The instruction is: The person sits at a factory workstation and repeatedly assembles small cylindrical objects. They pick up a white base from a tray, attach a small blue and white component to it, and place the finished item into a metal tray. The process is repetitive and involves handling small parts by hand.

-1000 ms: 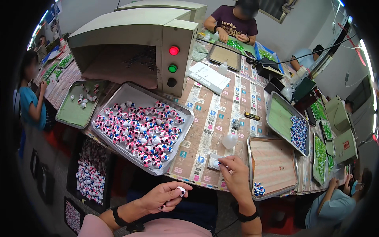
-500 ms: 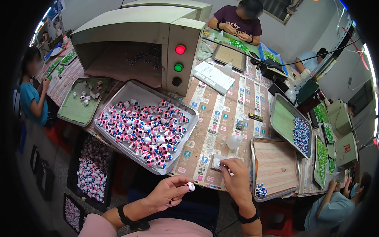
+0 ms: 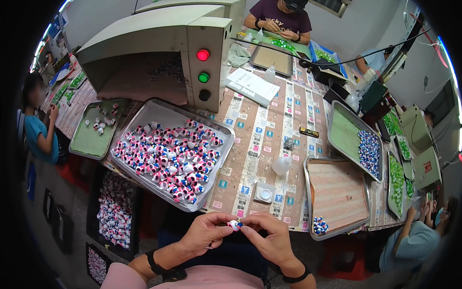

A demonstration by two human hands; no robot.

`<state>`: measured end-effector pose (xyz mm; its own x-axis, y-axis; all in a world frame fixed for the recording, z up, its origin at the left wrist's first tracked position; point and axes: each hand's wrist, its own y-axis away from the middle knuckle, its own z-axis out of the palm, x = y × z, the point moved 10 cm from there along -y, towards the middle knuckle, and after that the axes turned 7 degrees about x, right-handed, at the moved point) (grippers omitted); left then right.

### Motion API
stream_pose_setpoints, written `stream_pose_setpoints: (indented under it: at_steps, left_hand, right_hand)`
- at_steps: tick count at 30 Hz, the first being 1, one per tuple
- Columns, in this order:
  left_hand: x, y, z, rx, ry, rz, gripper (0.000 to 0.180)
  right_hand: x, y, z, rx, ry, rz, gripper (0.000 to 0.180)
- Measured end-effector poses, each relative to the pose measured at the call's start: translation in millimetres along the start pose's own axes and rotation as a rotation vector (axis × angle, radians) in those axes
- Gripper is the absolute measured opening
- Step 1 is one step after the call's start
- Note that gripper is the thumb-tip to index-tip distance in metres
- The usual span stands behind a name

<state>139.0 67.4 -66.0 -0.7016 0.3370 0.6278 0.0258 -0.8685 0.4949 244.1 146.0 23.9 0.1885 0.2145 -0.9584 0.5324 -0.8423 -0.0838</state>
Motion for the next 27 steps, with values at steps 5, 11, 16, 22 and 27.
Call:
stream_pose_setpoints:
  at_steps: [5,11,16,22,27]
  left_hand:
    - [1,1,1,0.005,-0.037,0.016,0.028]
    - [2,3,-2,0.003,-0.059,0.037,0.026]
    - [15,9,-3,-0.037,-0.150,0.074,0.024]
    - [123,28,-34,0.312,-0.713,0.746,0.024]
    - [197,33,-66,0.638,-1.066,1.029,0.026]
  right_hand:
    - [6,3,5,-0.076,-0.012,0.051,0.018]
    - [-4,2,8,-0.123,0.039,-0.042,0.018]
    - [-4,0,14,-0.159,-0.009,0.003,0.021]
    - [-26,-3,-20,0.122,0.186,-0.109,0.023]
    - [-12,7,-75,0.290,0.301,-0.112,0.017]
